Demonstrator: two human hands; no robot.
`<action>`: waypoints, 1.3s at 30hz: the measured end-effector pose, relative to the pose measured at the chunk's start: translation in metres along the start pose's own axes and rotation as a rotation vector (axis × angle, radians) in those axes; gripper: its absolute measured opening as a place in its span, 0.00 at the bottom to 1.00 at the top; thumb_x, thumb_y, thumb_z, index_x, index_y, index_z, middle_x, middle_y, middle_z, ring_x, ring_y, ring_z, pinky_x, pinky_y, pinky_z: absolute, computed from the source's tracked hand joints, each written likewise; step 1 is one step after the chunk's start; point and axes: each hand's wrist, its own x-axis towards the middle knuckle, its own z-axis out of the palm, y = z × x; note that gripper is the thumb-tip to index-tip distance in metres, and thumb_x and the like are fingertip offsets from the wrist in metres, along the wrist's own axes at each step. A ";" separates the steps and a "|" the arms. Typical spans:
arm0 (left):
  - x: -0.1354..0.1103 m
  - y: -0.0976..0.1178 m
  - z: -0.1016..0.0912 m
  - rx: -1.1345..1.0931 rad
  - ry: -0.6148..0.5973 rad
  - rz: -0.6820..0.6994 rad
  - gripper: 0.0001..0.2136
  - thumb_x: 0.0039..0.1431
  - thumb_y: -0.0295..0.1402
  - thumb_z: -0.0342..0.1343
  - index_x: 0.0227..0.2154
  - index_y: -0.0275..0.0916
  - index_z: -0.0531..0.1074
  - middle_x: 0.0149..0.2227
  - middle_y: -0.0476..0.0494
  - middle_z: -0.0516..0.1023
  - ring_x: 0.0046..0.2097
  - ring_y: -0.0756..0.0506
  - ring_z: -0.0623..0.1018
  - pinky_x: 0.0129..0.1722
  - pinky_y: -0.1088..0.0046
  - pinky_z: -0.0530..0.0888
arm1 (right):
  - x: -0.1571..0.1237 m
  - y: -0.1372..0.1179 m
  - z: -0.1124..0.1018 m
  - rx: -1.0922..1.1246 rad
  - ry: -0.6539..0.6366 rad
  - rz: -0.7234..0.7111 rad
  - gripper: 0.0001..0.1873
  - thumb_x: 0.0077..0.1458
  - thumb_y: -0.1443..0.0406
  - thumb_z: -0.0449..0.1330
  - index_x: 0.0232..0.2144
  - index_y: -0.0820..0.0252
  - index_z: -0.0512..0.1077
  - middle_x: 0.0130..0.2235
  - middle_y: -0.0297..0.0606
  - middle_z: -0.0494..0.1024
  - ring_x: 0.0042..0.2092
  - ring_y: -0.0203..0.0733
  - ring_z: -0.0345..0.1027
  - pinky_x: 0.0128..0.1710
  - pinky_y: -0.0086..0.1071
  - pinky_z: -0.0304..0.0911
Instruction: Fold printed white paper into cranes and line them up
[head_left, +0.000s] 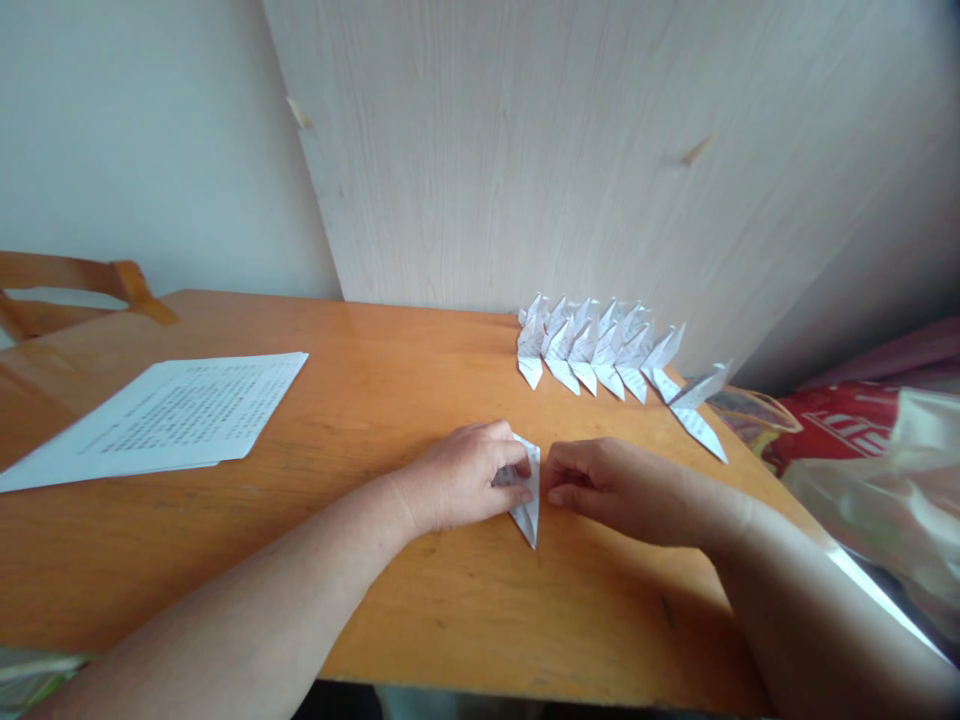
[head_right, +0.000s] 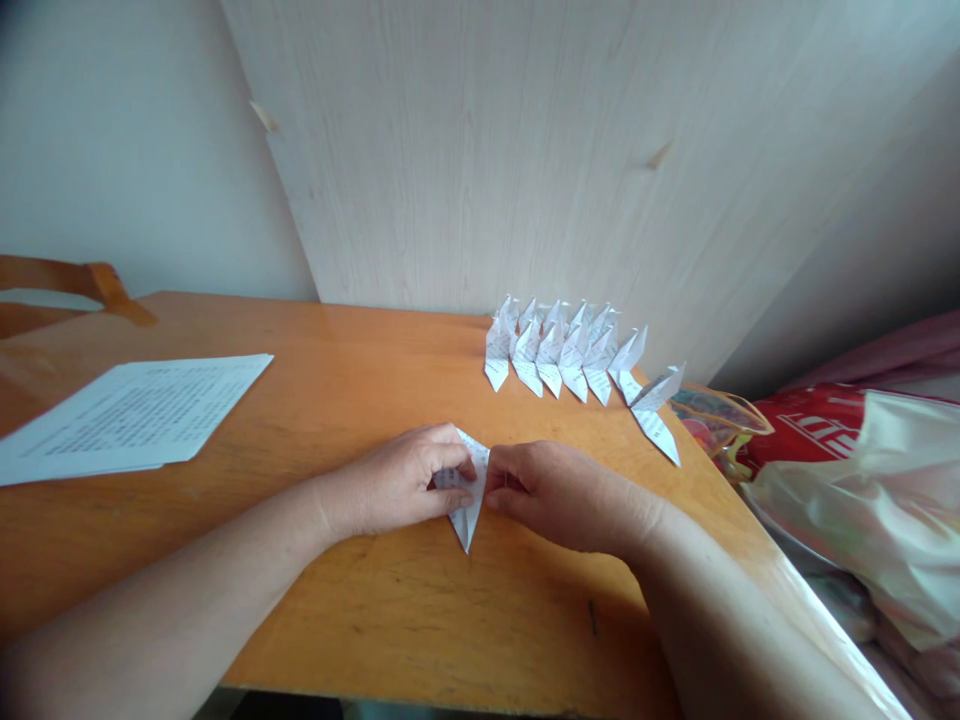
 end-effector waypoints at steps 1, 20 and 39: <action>0.000 0.000 0.000 -0.004 -0.004 0.003 0.04 0.61 0.33 0.60 0.38 0.43 0.76 0.39 0.47 0.72 0.40 0.46 0.74 0.38 0.72 0.69 | -0.004 -0.004 -0.002 -0.038 0.027 0.012 0.08 0.62 0.65 0.55 0.37 0.54 0.75 0.35 0.34 0.79 0.35 0.39 0.71 0.34 0.31 0.62; 0.003 -0.010 0.006 -0.013 0.026 0.047 0.09 0.62 0.28 0.53 0.38 0.42 0.78 0.39 0.46 0.74 0.42 0.46 0.75 0.44 0.72 0.70 | -0.053 -0.032 0.071 -0.337 0.223 0.001 0.31 0.68 0.60 0.49 0.70 0.51 0.50 0.70 0.34 0.53 0.72 0.55 0.37 0.68 0.58 0.48; 0.002 -0.005 0.003 0.012 0.035 0.029 0.05 0.61 0.35 0.57 0.34 0.41 0.77 0.37 0.46 0.72 0.37 0.46 0.75 0.35 0.73 0.68 | -0.058 -0.034 0.081 -0.381 0.264 0.030 0.32 0.67 0.59 0.51 0.70 0.50 0.51 0.70 0.33 0.54 0.72 0.56 0.37 0.67 0.59 0.51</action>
